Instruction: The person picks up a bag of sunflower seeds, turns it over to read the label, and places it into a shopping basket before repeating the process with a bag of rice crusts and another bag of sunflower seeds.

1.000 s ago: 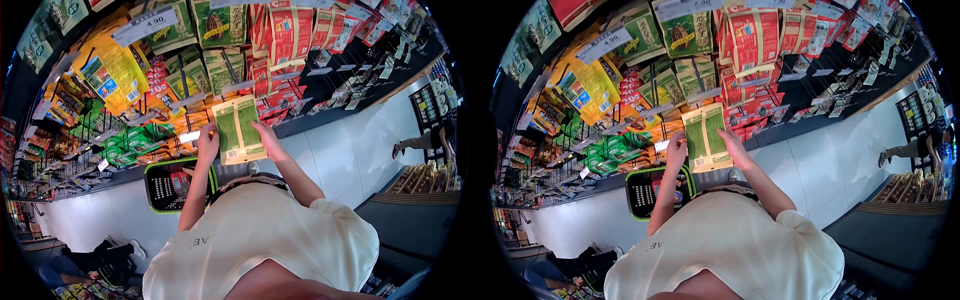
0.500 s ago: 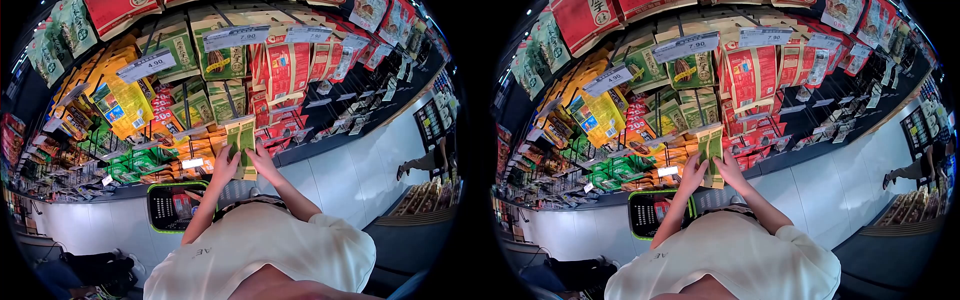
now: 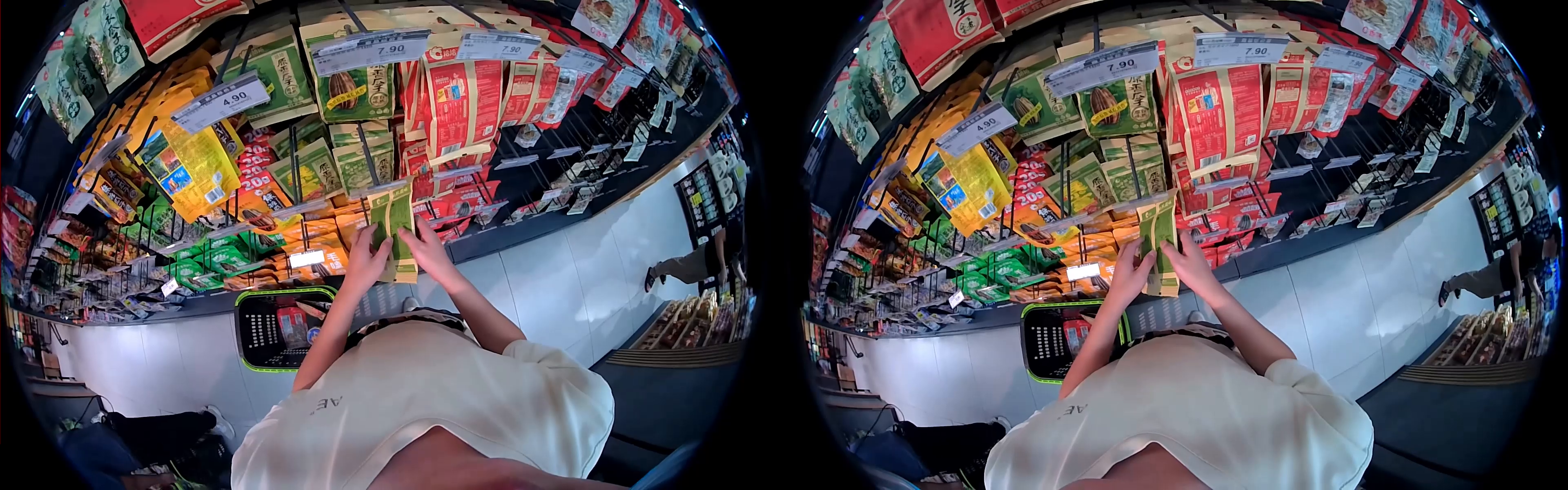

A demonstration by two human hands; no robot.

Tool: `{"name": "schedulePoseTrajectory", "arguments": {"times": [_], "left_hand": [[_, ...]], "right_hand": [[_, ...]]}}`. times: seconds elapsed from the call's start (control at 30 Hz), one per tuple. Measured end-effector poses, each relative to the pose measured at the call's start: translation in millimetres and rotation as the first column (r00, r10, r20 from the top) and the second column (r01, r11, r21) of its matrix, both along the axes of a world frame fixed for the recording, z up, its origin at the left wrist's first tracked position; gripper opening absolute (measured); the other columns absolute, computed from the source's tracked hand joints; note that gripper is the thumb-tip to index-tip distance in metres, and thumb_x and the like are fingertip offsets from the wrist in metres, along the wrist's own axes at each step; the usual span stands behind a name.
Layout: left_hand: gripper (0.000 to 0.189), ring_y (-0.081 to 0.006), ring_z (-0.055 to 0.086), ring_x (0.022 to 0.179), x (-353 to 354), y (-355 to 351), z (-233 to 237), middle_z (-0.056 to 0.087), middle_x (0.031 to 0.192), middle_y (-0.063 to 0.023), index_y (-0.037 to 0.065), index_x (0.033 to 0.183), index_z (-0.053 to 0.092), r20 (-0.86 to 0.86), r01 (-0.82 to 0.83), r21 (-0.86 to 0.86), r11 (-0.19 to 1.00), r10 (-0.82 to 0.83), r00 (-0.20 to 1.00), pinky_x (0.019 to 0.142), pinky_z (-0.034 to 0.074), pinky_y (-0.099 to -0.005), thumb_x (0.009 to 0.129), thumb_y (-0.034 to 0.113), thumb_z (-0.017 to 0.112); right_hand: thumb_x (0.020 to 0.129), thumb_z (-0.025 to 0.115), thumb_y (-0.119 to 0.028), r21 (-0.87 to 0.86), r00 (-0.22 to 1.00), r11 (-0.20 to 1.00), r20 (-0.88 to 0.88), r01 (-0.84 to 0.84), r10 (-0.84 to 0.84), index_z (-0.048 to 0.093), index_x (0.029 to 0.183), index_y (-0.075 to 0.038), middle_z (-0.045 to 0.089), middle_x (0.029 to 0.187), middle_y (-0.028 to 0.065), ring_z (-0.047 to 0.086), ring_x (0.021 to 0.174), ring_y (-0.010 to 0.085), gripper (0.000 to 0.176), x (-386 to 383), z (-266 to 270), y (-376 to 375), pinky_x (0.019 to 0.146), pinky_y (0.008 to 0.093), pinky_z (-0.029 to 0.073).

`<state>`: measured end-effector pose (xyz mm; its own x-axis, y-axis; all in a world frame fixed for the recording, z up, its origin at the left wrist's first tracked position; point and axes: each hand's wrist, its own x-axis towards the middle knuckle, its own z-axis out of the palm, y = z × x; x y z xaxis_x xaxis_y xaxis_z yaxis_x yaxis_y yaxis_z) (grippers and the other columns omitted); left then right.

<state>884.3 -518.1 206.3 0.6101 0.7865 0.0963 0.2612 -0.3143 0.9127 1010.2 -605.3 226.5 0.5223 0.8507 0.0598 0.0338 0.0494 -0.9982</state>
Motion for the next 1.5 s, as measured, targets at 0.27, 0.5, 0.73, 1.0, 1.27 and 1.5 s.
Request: {"name": "schedulePoseTrajectory", "arguments": {"times": [0.27,0.5,0.73,1.0,1.27,1.5], "left_hand": [[0.055,-0.0179,0.051,0.068,-11,-1,2,0.047,0.1,-0.0171,-0.006,0.119,0.042,0.021,-0.041,-0.058,0.997,0.042,0.999,0.065,0.044,-0.0279,0.083,0.032,0.057],[0.061,-0.0179,0.051,0.069,-23,-8,9,0.046,0.107,-0.0183,-0.009,0.121,0.039,0.019,-0.012,-0.115,0.993,0.014,1.0,0.064,0.044,-0.0276,0.081,0.033,0.058],[0.066,-0.0257,0.054,0.084,-30,-11,8,0.045,0.11,-0.0217,-0.008,0.122,0.038,0.012,0.0,-0.071,0.998,0.001,1.0,0.069,0.046,-0.0296,0.078,0.034,0.062],[0.067,-0.0331,0.049,0.101,-32,-8,10,0.043,0.115,-0.0246,-0.009,0.121,0.038,-0.068,0.017,-0.056,0.998,-0.021,0.997,0.082,0.043,-0.0337,0.076,0.033,0.064],[0.061,-0.0352,0.047,0.104,-41,1,-1,0.045,0.111,-0.0254,-0.009,0.118,0.04,-0.064,-0.052,0.001,0.999,0.052,0.997,0.088,0.04,-0.0362,0.076,0.028,0.065],[0.042,-0.0129,0.057,0.075,-62,17,2,0.059,0.081,-0.0079,-0.006,0.11,0.047,0.043,-0.112,-0.444,0.889,0.145,0.988,0.069,0.045,-0.0243,0.084,0.026,0.059]], "right_hand": [[0.087,0.051,-0.016,-0.045,0.95,0.998,-0.31,-0.048,0.032,0.047,0.115,-0.002,0.054,0.105,0.0064,0.05,0.095,0.0116,0.031,-12,16,-1,0.081,0.0238,0.039],[0.087,0.052,-0.019,-0.024,0.961,0.998,-0.272,-0.057,0.048,0.046,0.108,0.0,0.055,0.095,0.008,0.053,0.085,0.0117,0.029,-24,2,4,0.073,0.0246,0.041],[0.088,0.051,-0.023,-0.055,0.981,0.994,-0.171,-0.098,0.088,0.045,0.108,0.002,0.055,0.095,0.0095,0.053,0.084,0.0138,0.032,-34,-8,4,0.073,0.0252,0.041],[0.09,0.046,-0.024,-0.078,0.977,0.993,-0.2,-0.084,0.067,0.046,0.11,0.002,0.054,0.101,0.0116,0.05,0.094,0.0168,0.033,-33,-4,3,0.082,0.0264,0.037],[0.089,0.044,-0.025,-0.067,0.921,0.995,-0.388,-0.077,0.045,0.047,0.114,0.0,0.054,0.106,0.0093,0.05,0.097,0.0162,0.035,-29,-7,3,0.084,0.0256,0.037],[0.086,0.047,-0.025,-0.093,0.763,0.994,-0.646,-0.059,-0.015,0.051,0.107,-0.001,0.059,0.098,0.0072,0.057,0.088,0.0149,0.032,-31,1,-1,0.077,0.0269,0.044]]}}
